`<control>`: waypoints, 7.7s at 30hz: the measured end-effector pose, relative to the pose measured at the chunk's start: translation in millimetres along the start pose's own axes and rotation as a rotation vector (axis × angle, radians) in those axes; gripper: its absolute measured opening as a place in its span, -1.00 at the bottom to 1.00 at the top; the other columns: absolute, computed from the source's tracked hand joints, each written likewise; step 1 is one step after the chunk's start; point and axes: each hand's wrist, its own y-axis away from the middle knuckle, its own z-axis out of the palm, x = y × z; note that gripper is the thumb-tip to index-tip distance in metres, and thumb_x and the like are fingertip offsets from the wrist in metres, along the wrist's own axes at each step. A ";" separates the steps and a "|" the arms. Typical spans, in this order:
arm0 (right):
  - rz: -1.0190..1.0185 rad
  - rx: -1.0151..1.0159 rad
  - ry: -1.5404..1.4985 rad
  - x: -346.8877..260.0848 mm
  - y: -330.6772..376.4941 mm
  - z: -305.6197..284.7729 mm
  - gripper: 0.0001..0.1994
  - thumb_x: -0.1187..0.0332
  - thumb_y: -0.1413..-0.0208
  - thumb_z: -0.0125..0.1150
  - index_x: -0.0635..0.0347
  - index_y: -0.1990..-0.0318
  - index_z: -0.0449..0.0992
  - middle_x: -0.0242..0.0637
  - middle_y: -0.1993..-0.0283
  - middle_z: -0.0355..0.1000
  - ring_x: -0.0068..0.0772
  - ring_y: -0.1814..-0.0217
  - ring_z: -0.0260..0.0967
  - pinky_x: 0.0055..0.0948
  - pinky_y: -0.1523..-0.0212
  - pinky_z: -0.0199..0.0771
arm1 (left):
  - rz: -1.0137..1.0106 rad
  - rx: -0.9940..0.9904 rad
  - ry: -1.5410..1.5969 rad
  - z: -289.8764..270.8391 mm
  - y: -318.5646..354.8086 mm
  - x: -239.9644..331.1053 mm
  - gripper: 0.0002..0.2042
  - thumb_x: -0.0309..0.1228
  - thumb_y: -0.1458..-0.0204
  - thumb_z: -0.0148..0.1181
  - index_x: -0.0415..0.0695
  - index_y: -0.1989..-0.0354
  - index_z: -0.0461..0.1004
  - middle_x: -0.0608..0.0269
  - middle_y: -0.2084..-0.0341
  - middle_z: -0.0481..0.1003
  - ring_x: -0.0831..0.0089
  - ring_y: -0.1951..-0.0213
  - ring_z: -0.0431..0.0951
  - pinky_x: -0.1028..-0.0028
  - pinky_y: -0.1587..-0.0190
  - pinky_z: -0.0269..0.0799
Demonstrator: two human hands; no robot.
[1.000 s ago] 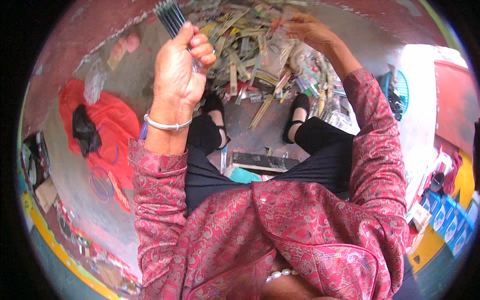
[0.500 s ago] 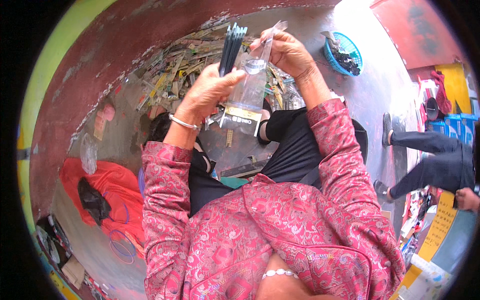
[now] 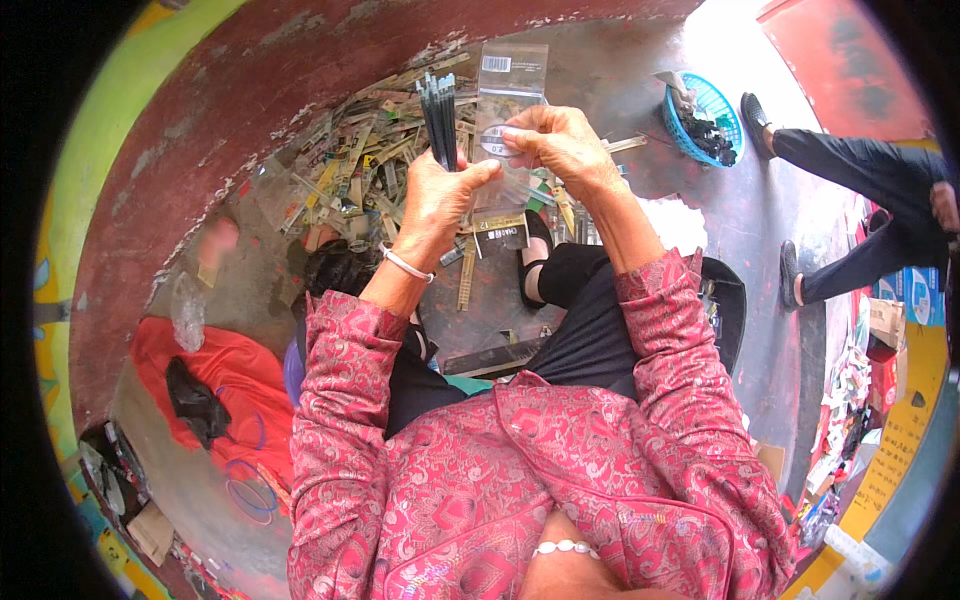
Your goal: The person wipes pen refills with a cloth and places them into small plastic bags by hand.
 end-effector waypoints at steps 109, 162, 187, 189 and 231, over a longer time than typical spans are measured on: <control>-0.052 0.446 -0.157 -23.8 -16.3 -53.2 -0.91 0.43 0.10 0.22 0.21 0.40 0.47 -0.42 0.52 0.43 -0.68 0.59 0.32 -0.67 0.58 0.32 | -0.150 -0.294 0.520 -68.3 -12.5 30.9 -0.82 -0.53 0.11 0.12 -0.20 0.31 0.31 0.21 0.43 0.44 0.84 0.74 0.11 0.80 0.75 -0.02; -0.120 -0.253 -1.317 -28.7 13.3 15.1 -0.38 0.00 0.12 0.20 0.26 0.00 0.22 -0.06 -0.02 0.26 -0.17 -0.11 0.18 0.01 -0.07 0.16 | 0.101 0.420 0.014 -33.0 -8.5 10.5 -0.62 -0.37 0.36 0.42 -0.04 0.72 0.20 0.53 0.75 0.23 0.75 0.71 0.14 0.66 0.71 0.05; 0.057 0.570 -0.397 -23.8 -9.0 11.4 -0.54 0.06 0.03 0.16 0.26 0.12 0.33 -0.25 0.18 0.35 -0.36 0.16 0.33 -0.47 0.22 0.34 | 0.082 0.268 -0.006 -32.0 -1.3 -0.8 -0.74 -0.44 0.31 0.36 -0.06 0.66 0.31 0.49 0.71 0.30 0.72 0.69 0.21 0.63 0.68 0.09; -0.378 0.794 -0.151 -22.6 -9.7 4.5 -0.60 0.16 0.04 0.19 0.29 0.15 0.37 -0.27 0.21 0.37 -0.41 0.18 0.32 -0.53 0.21 0.32 | 0.171 0.315 -0.245 -35.7 -6.5 -10.2 -0.73 -0.42 0.32 0.37 -0.09 0.67 0.29 0.47 0.70 0.31 0.68 0.66 0.25 0.61 0.62 0.17; -0.680 0.351 0.551 -23.4 13.3 24.3 -0.43 0.42 0.25 0.29 0.10 -0.04 0.29 -0.24 0.01 0.28 -0.38 0.00 0.26 -0.37 0.03 0.28 | -0.059 -0.024 -0.253 -20.8 4.2 5.7 -0.85 -0.51 0.26 0.05 -0.06 0.75 0.25 0.52 0.73 0.23 0.72 0.68 0.16 0.64 0.64 0.03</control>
